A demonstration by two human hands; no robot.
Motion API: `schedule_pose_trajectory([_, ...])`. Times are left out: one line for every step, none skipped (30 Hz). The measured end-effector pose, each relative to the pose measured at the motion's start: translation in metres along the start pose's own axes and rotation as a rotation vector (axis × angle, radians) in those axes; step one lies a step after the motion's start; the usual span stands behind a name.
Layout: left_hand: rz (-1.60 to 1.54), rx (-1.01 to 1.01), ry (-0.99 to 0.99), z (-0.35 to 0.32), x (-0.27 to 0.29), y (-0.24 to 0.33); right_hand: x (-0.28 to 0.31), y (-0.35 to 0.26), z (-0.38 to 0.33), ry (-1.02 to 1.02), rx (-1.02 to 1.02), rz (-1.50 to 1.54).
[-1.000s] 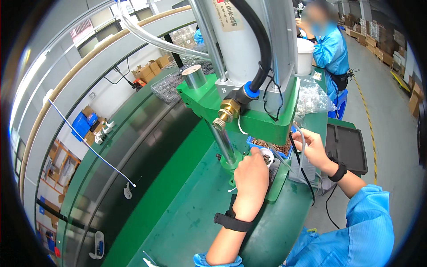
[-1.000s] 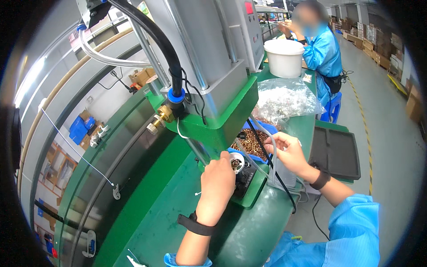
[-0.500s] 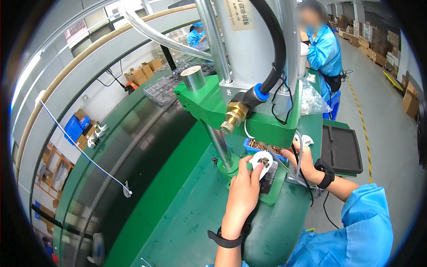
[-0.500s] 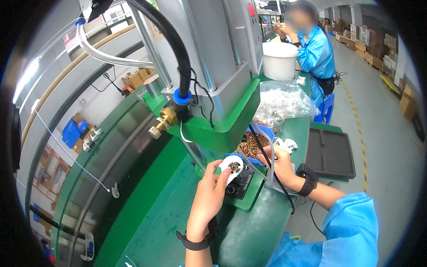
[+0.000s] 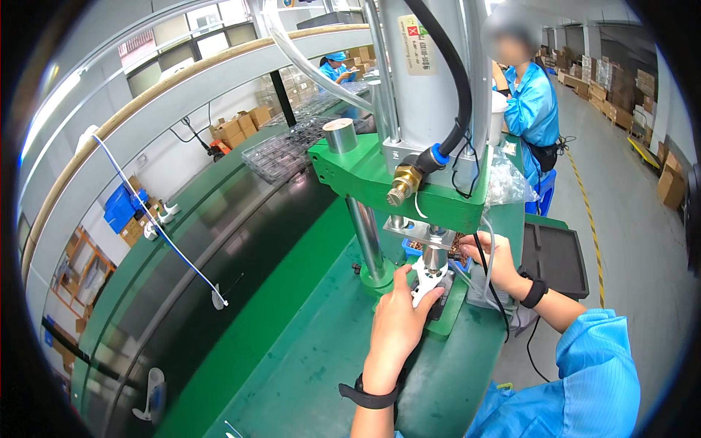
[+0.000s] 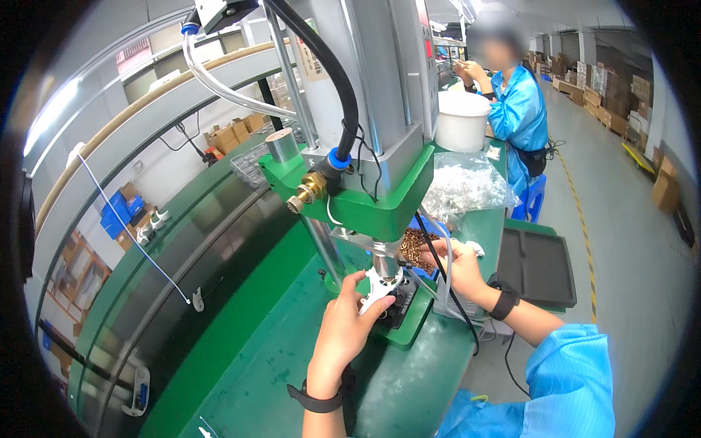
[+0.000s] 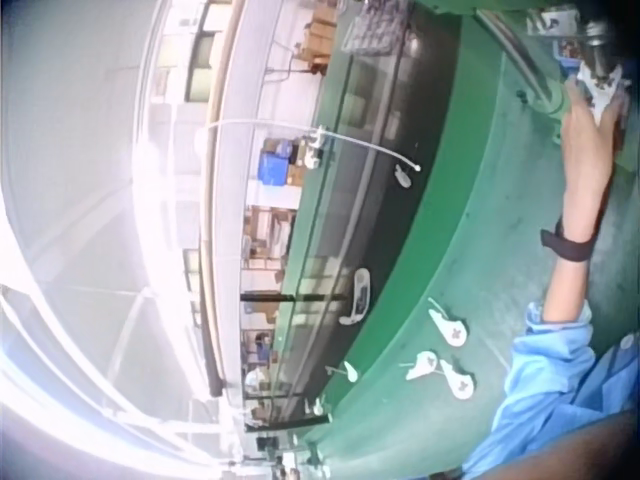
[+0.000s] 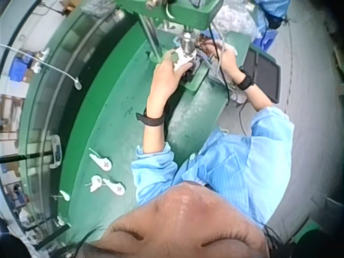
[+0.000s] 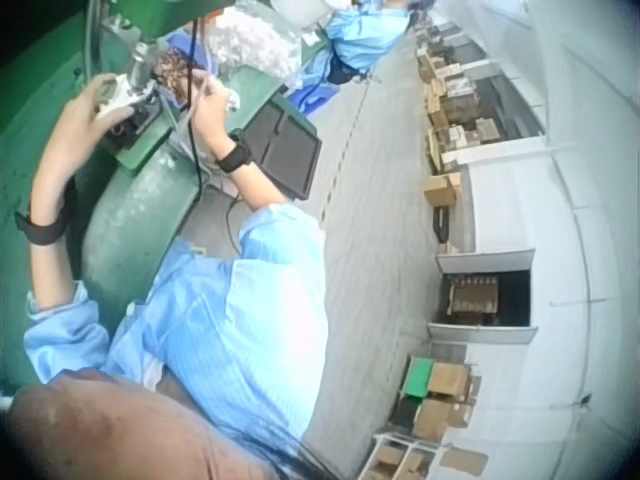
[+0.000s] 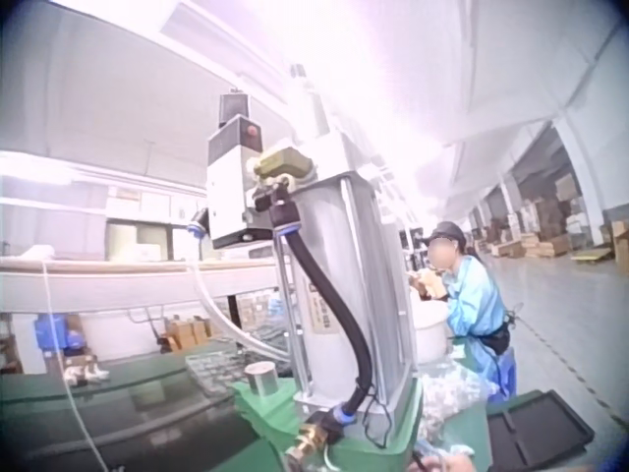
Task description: Operating a pneumatic press to assemble small plastic parts and components.
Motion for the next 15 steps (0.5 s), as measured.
schedule_pose_trajectory([0.001, 0.002, 0.005, -0.001, 0.000, 0.001, 0.001, -0.007, 0.003, -0.029, 0.003, 0.044])
schedule_pose_trajectory([0.017, 0.003, 0.013, -0.002, -0.001, 0.002, 0.003, -0.012, 0.007, -0.058, 0.006, 0.088])
schedule_pose_trajectory([0.034, 0.001, 0.017, -0.002, -0.001, 0.003, 0.007, -0.012, 0.009, -0.132, -0.045, 0.109])
schedule_pose_trajectory([0.035, 0.001, 0.018, -0.002, -0.001, 0.004, 0.008, -0.016, 0.011, -0.132, -0.044, 0.110])
schedule_pose_trajectory([0.047, 0.003, 0.015, -0.001, 0.000, 0.004, 0.009, -0.021, 0.013, -0.166, -0.050, 0.110])
schedule_pose_trajectory([0.059, 0.007, 0.012, -0.001, -0.001, 0.005, 0.009, -0.024, 0.014, -0.201, -0.058, 0.109])
schedule_pose_trajectory([0.061, 0.009, 0.010, -0.002, -0.001, 0.005, 0.010, -0.024, 0.017, -0.201, -0.060, 0.111])
schedule_pose_trajectory([0.042, 0.013, 0.024, -0.002, -0.001, 0.005, 0.010, -0.024, 0.019, -0.248, -0.085, 0.093])
schedule_pose_trajectory([0.021, 0.018, 0.038, -0.002, -0.002, 0.006, 0.012, -0.025, 0.021, -0.294, -0.110, 0.074])
schedule_pose_trajectory([0.022, 0.020, 0.037, 0.000, -0.002, 0.005, 0.012, -0.028, 0.023, -0.295, -0.113, 0.075])
schedule_pose_trajectory([0.012, -0.003, 0.036, 0.002, -0.002, 0.002, 0.009, -0.033, 0.024, -0.339, -0.065, 0.051])
schedule_pose_trajectory([0.004, -0.025, 0.037, 0.003, -0.001, 0.000, 0.004, -0.037, 0.025, -0.384, -0.016, 0.030])
schedule_pose_trajectory([0.010, -0.021, 0.038, 0.003, -0.001, 0.000, -0.001, -0.038, 0.026, -0.386, -0.018, 0.035])
schedule_pose_trajectory([0.059, -0.023, 0.051, 0.001, -0.002, 0.000, -0.006, -0.040, 0.027, -0.430, 0.043, 0.042])
schedule_pose_trajectory([0.103, -0.031, 0.060, 0.000, -0.002, 0.001, -0.010, -0.042, 0.028, -0.467, 0.103, 0.043])
Point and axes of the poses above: each hand's wrist, its own z-axis towards the middle knuckle, its own x-axis out of the back of the hand, y = z × x, the point moved 1 cm from there along z, towards the middle knuckle, and after that the axes turned 9 degrees about y, right-handed, at the moved point
